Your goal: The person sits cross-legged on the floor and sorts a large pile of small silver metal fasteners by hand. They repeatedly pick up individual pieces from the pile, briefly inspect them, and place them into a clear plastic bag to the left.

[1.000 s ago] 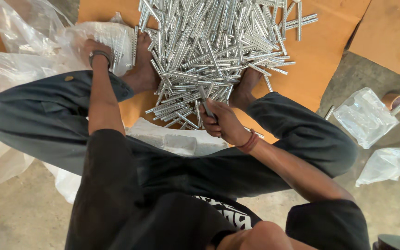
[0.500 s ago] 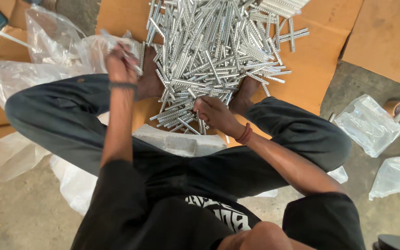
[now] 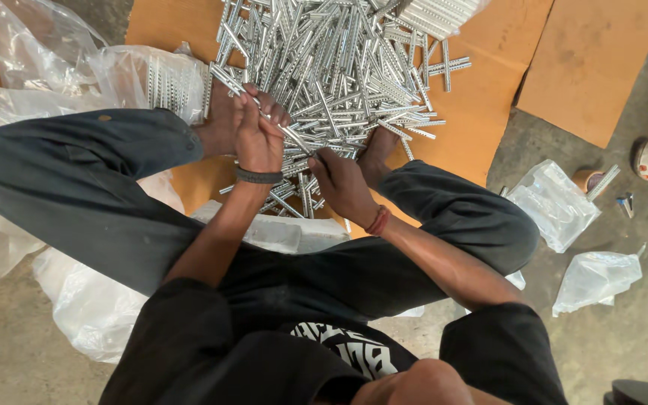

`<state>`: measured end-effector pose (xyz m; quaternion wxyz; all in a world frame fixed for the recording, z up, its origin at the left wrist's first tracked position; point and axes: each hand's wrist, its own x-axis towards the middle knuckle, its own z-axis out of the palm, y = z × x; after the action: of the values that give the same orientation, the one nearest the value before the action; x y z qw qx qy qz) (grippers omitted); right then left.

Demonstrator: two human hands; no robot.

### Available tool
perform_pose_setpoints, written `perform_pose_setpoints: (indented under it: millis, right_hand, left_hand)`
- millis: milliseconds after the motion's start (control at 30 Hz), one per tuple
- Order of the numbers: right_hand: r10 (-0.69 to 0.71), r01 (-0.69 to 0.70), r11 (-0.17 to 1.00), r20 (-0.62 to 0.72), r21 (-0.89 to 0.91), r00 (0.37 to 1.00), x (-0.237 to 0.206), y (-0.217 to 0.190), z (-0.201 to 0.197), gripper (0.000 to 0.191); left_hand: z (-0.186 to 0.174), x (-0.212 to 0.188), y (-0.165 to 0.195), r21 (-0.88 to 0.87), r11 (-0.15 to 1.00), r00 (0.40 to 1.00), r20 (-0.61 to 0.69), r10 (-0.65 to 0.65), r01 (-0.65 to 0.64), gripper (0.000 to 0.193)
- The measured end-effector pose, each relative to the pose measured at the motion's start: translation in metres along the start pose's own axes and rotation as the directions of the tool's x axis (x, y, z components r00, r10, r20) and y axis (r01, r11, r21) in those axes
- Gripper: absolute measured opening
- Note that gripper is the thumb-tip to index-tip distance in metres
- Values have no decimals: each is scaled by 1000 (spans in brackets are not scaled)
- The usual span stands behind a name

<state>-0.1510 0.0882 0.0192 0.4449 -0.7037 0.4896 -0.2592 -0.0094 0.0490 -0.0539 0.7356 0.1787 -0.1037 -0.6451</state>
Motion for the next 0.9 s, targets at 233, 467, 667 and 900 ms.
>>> perform_pose_setpoints:
  millis: [233,467,667,900]
  right_hand:
    - [-182,161,967,-93,-200,979,2,17,10,14]
    - [101,-788,-229,820,571,564,-8,37,7,30]
    - [41,-843,-24,843,538,537,-22,32,20,32]
    - [138,-794,85,782,602,607,-10,29,14,31]
  left_hand:
    - [11,-9,-11,-124,988,995,-13,-97,95,21]
    - [-23,10,-16,-323,851,905,43,-424,414,36]
    - [-90,37,-40,257,777,808,-325,-490,575,25]
    - [-145,88,26,822,-462,565,217,796,334,36]
